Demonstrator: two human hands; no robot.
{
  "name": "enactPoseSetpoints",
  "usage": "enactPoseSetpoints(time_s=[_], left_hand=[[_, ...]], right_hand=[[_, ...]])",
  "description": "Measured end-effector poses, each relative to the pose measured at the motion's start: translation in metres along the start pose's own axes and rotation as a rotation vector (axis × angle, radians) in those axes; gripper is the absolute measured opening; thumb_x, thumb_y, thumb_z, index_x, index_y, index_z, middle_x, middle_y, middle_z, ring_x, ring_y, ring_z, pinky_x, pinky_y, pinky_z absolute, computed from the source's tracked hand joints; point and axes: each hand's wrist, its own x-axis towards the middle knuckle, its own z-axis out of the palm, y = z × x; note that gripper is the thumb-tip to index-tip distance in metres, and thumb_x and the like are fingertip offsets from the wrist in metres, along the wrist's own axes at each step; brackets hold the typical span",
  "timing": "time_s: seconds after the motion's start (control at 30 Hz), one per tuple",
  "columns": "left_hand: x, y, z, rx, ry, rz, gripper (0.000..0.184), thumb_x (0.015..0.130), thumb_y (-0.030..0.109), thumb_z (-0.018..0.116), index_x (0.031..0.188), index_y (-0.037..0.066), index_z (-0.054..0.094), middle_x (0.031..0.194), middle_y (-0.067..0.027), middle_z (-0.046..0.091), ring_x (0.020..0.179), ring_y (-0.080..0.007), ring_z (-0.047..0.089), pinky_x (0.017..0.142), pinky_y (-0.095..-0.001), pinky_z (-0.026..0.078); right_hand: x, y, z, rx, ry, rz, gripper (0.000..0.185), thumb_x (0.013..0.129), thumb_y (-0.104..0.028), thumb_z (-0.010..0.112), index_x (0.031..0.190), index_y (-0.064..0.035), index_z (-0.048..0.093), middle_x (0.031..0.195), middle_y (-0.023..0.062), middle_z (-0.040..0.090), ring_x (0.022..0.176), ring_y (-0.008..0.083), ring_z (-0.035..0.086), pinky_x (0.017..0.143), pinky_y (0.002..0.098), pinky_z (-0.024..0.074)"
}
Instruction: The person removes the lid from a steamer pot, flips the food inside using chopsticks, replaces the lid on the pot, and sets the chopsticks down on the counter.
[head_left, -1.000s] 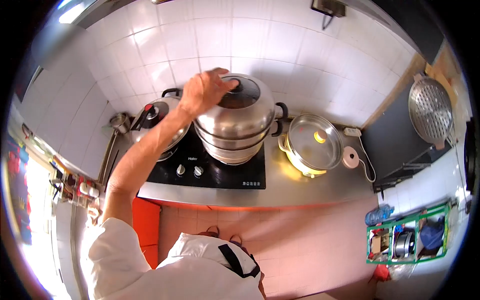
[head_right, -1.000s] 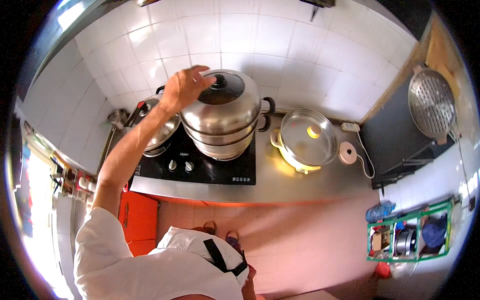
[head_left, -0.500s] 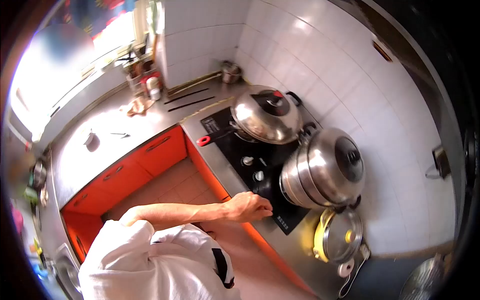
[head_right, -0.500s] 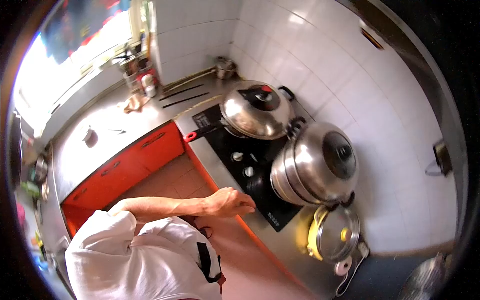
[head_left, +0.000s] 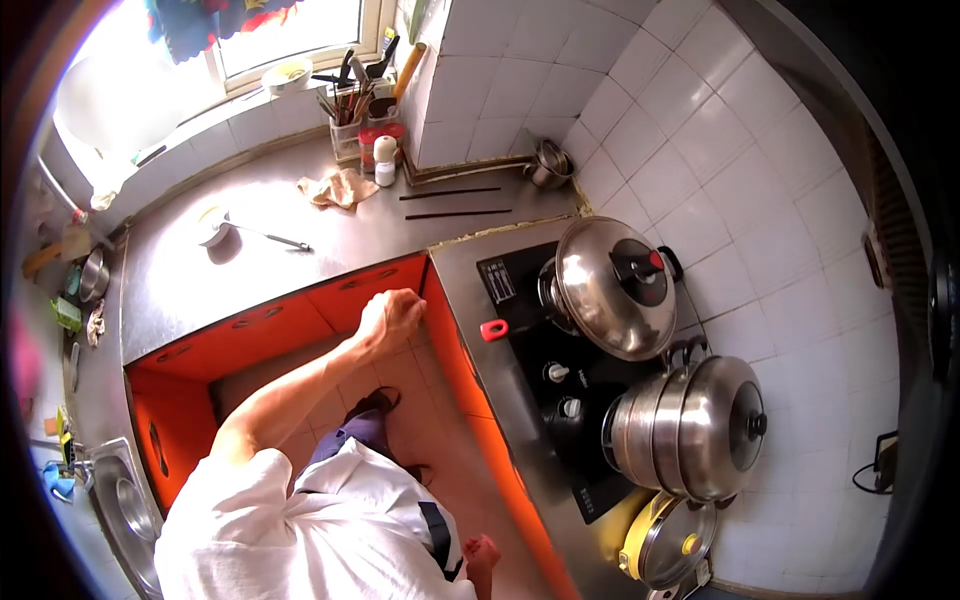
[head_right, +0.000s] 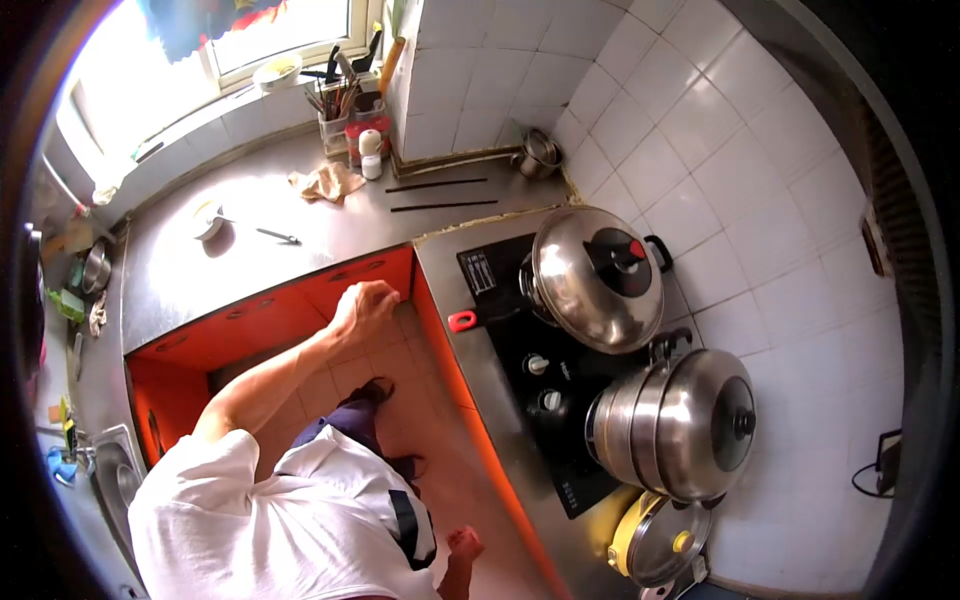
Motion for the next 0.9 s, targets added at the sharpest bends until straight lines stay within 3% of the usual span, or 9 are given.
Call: enactPoseSetpoints(time_s=[0.03, 0.07, 0.13, 0.2, 0.33, 0.53, 0.63, 0.77, 0.9], left_hand=[[0.005, -0.015, -0.014, 0.039, 0.011, -0.018, 0.024, 0.091, 0.024, 0.061, 0.089, 0.003, 0.071, 0.079, -0.0181, 0.071, 0.076, -0.0378, 0.070, 0.068, -0.0446, 0.055], [0.031, -0.035, -0.020, 0.162, 0.074, 0.125, 0.023, 0.090, 0.024, 0.061, 0.087, 0.003, 0.070, 0.074, -0.0167, 0.070, 0.073, -0.0382, 0.069, 0.066, -0.0453, 0.055], [0.094, -0.067, -0.024, 0.419, -0.028, 0.086, 0.016, 0.088, 0.018, 0.060, 0.090, 0.004, 0.068, 0.080, -0.0181, 0.069, 0.078, -0.0391, 0.067, 0.068, -0.0478, 0.054], [0.164, -0.098, -0.014, 0.396, 0.118, 0.250, 0.021, 0.086, 0.014, 0.063, 0.105, 0.006, 0.067, 0.098, -0.0174, 0.067, 0.090, -0.0410, 0.064, 0.078, -0.0479, 0.053], [0.244, -0.140, -0.025, 0.610, 0.007, 0.151, 0.038, 0.083, 0.021, 0.073, 0.116, 0.007, 0.061, 0.114, -0.0161, 0.061, 0.110, -0.0363, 0.057, 0.091, -0.0454, 0.048], [0.303, -0.156, 0.004, 0.690, -0.009, 0.039, 0.080, 0.072, 0.033, 0.084, 0.137, 0.004, 0.046, 0.132, -0.0130, 0.052, 0.124, -0.0318, 0.049, 0.101, -0.0444, 0.043], [0.306, -0.157, 0.006, 0.758, -0.046, 0.081, 0.062, 0.068, 0.038, 0.086, 0.116, 0.007, 0.061, 0.120, -0.0123, 0.056, 0.117, -0.0296, 0.052, 0.092, -0.0427, 0.046], [0.310, -0.181, 0.010, 0.671, -0.092, 0.005, 0.041, 0.078, 0.032, 0.080, 0.107, 0.008, 0.063, 0.113, -0.0131, 0.064, 0.110, -0.0322, 0.060, 0.090, -0.0440, 0.048], [0.304, -0.178, 0.005, 0.846, -0.261, 0.054, 0.023, 0.090, 0.024, 0.065, 0.105, 0.008, 0.063, 0.108, -0.0169, 0.067, 0.106, -0.0348, 0.065, 0.087, -0.0457, 0.051]], right_hand=[[-0.012, 0.021, 0.024, 0.012, -0.008, 0.026, 0.012, 0.079, -0.008, 0.064, 0.072, -0.0034, 0.056, 0.069, 0.0128, 0.058, 0.063, 0.0252, 0.062, 0.053, 0.0364, 0.0532], [-0.016, 0.026, 0.043, -0.610, -0.108, -0.193, 0.010, 0.082, -0.010, 0.064, 0.079, -0.0024, 0.059, 0.075, 0.0138, 0.060, 0.068, 0.0270, 0.065, 0.056, 0.0372, 0.0548], [-0.026, 0.030, 0.069, -1.252, -0.171, -0.407, 0.012, 0.085, -0.013, 0.065, 0.087, -0.0014, 0.062, 0.081, 0.0148, 0.063, 0.073, 0.0288, 0.068, 0.060, 0.0380, 0.0564], [-0.035, 0.029, 0.099, -1.452, -0.179, -0.468, 0.015, 0.086, -0.014, 0.064, 0.092, -0.0004, 0.062, 0.085, 0.0158, 0.063, 0.076, 0.0300, 0.068, 0.062, 0.0386, 0.0568], [-0.048, 0.062, 0.151, -1.093, -0.132, -0.110, 0.022, 0.089, -0.016, 0.062, 0.102, 0.0015, 0.061, 0.093, 0.0178, 0.064, 0.082, 0.0323, 0.069, 0.068, 0.0397, 0.0575], [-0.076, 0.101, 0.159, -1.205, -0.098, -0.091, 0.033, 0.094, -0.019, 0.059, 0.117, 0.0044, 0.059, 0.105, 0.0208, 0.066, 0.090, 0.0358, 0.070, 0.075, 0.0414, 0.0586], [-0.089, 0.139, 0.136, -1.555, -0.152, -0.351, 0.039, 0.096, -0.020, 0.058, 0.125, 0.0058, 0.058, 0.111, 0.0223, 0.067, 0.094, 0.0376, 0.070, 0.079, 0.0422, 0.0592], [-0.133, 0.071, 0.203, -0.896, -0.006, 0.011, 0.040, 0.101, -0.021, 0.045, 0.131, 0.0043, 0.054, 0.114, 0.0228, 0.067, 0.103, 0.0350, 0.068, 0.084, 0.0400, 0.0579], [-0.137, 0.039, 0.237, -0.973, 0.024, -0.042, 0.039, 0.104, -0.021, 0.039, 0.133, 0.0021, 0.052, 0.110, 0.0216, 0.069, 0.102, 0.0322, 0.069, 0.085, 0.0382, 0.0577]])
